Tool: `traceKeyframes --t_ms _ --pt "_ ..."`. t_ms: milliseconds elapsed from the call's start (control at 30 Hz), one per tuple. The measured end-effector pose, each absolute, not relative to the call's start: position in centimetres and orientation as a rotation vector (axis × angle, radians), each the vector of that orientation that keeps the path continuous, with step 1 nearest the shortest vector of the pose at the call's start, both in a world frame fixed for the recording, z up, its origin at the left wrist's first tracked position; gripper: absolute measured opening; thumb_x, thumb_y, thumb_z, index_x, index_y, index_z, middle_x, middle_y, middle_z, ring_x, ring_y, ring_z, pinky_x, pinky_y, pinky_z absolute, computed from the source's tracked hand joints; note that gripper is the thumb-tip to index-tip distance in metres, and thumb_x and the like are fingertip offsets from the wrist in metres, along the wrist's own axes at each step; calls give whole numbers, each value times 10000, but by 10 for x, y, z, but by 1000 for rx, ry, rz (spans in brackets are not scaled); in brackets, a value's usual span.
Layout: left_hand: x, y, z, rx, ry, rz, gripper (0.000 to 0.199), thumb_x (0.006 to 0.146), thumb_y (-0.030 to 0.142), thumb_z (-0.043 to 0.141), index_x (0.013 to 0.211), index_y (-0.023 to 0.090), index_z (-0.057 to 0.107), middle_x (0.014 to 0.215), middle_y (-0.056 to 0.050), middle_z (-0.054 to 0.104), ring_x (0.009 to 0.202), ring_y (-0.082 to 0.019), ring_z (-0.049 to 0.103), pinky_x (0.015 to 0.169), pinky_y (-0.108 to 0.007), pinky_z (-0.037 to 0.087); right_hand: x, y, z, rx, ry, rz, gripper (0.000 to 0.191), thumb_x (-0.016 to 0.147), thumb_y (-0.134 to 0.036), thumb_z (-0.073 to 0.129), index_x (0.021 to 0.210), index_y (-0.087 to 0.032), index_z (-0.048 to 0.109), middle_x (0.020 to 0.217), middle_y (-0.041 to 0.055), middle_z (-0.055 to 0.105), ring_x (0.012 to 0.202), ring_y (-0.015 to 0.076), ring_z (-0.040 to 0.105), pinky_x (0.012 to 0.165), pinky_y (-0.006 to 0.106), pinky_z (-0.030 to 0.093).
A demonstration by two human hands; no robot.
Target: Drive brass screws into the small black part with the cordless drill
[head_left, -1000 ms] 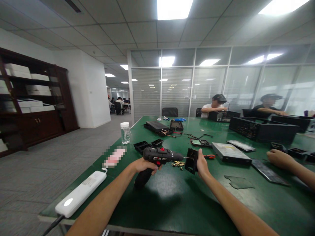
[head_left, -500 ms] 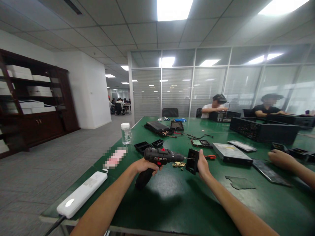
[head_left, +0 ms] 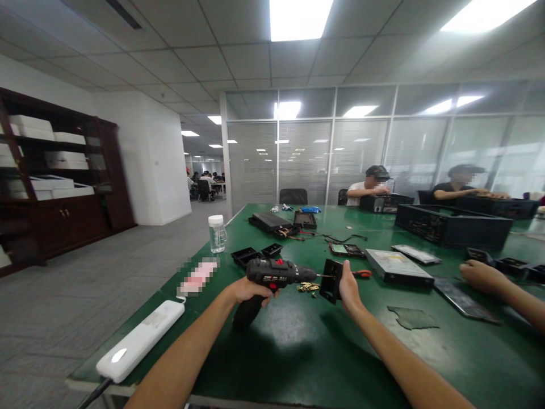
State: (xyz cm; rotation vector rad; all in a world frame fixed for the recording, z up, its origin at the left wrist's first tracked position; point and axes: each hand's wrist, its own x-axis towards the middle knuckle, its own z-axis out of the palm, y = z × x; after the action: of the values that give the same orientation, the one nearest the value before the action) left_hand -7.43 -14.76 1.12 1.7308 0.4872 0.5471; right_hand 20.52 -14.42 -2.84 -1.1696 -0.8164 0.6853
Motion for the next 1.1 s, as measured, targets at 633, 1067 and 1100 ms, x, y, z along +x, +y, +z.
traceKeyframes --t_ms 633,1067,1100 --pt "-72 -150 17 1710 407 522 283 634 240 565 857 68 536 754 -62 520 505 -82 457 506 -225 381 212 -128 -42 -1168 -812 653 535 640 -638 300 711 -166 544 642 -8 543 658 160 497 625 256 372" --pt "-75 -151 20 1643 390 525 243 635 199 539 838 65 529 740 -58 512 503 -78 450 513 -228 379 206 -129 -28 -1176 -876 550 556 658 -636 266 714 -163 552 654 7 550 663 165 490 646 257 357" --pt "-75 -152 20 1644 384 524 240 636 195 537 837 64 529 725 -54 513 502 -79 449 516 -229 378 206 -130 -26 -1178 -894 543 556 657 -637 266 702 -162 550 642 7 545 651 163 486 642 256 355"
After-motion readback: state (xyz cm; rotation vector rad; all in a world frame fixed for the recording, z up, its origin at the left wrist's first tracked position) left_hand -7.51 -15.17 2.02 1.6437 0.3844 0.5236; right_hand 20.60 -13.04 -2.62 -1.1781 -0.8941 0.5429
